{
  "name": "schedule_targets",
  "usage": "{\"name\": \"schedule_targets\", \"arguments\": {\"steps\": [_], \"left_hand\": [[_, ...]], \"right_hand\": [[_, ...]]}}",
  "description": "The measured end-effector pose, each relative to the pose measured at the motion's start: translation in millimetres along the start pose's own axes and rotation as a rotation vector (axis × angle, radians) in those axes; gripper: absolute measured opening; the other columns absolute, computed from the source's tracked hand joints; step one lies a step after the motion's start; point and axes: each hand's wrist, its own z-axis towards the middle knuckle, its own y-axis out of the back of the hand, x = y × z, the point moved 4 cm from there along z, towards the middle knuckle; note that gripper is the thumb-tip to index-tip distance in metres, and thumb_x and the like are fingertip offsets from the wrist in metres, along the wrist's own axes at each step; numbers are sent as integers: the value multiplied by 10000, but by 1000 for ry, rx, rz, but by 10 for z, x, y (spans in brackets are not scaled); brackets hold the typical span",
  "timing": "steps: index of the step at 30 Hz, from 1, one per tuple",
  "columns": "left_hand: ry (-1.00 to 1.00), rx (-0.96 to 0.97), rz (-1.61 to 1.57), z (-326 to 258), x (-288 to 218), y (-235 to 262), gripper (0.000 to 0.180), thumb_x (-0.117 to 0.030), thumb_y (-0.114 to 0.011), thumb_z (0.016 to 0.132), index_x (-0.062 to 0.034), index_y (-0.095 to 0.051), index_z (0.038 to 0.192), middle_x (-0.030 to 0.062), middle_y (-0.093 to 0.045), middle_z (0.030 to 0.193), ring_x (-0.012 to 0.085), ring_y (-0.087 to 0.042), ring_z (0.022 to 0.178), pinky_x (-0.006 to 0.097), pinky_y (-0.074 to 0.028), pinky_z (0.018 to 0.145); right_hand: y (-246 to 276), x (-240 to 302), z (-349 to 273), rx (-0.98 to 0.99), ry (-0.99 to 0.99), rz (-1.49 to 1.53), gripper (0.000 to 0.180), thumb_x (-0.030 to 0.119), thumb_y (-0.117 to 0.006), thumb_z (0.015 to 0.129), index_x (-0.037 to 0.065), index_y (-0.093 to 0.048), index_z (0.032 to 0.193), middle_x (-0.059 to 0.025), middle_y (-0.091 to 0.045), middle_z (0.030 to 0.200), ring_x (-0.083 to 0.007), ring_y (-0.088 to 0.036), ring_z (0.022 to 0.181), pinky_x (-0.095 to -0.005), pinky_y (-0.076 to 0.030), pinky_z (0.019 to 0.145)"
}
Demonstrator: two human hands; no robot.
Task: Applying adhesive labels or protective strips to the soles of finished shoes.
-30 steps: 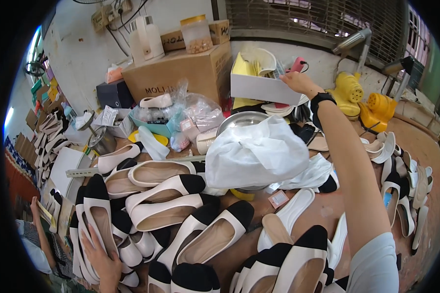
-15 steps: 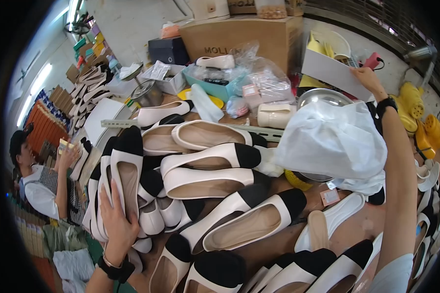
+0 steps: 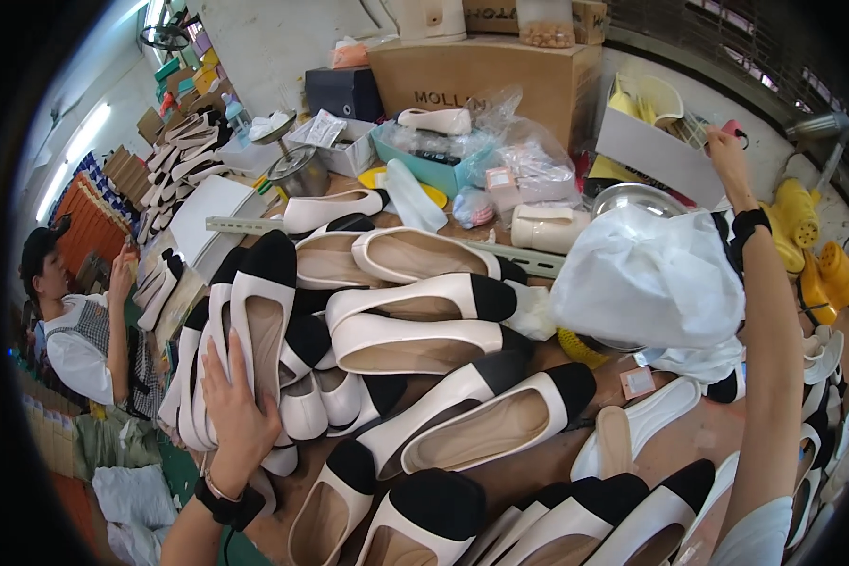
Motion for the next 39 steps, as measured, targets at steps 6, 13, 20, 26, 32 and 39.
{"name": "schedule_targets", "arguments": {"steps": [6,13,20,26,32,39], "left_hand": [[52,17,25,-64,50,-21,939,-34,-616,685,-77,-208,1530,333,-221,1498,573,-264,1340,633,-263,1069],[90,44,-8,-121,55,40,935,-60,-610,696,-100,-204,1537,335,-209,1502,583,-242,1345,667,-251,1057],[68,159,-180,-108,261,47,1005,-211,-703,712,-146,-156,1552,360,-139,1516,606,-187,1354,690,-204,1068],[-261,51,-748,-561,-357,1567,810,-374,-731,800,-107,-371,1475,265,-226,1547,475,-167,1436,604,-183,1121],[-958,462,-1319,-2153,-1506,3058,664,-284,-754,807,-27,-505,1366,210,-473,1410,377,-429,1328,466,-296,1109],[-670,568,-1421,-3333,-1444,2622,419,-100,-833,694,-27,-701,1084,75,-649,937,181,-629,843,279,-500,740]], "right_hand": [[115,262,-18,33,-112,328,512,417,-508,970,-20,-615,1217,-157,-705,1029,-288,-658,999,-348,-465,908],[1189,1230,-545,-256,28,507,351,203,-595,959,21,-622,1257,-104,-670,1216,-153,-646,1027,-267,-481,910],[3324,1910,-2347,-178,203,269,271,37,-588,920,-10,-675,1172,-112,-692,1130,-146,-625,1037,-251,-453,939],[4587,2505,-4428,-170,93,483,213,-38,-599,873,-46,-689,1065,-158,-691,1078,-210,-627,1035,-298,-464,924],[4620,2847,-5942,-101,-3,723,171,-110,-659,807,-10,-726,928,-209,-705,986,-240,-680,926,-312,-537,795],[4492,2907,-7122,93,-149,855,245,-136,-640,811,-26,-721,1016,-195,-679,1091,-241,-673,986,-301,-538,853]]}}
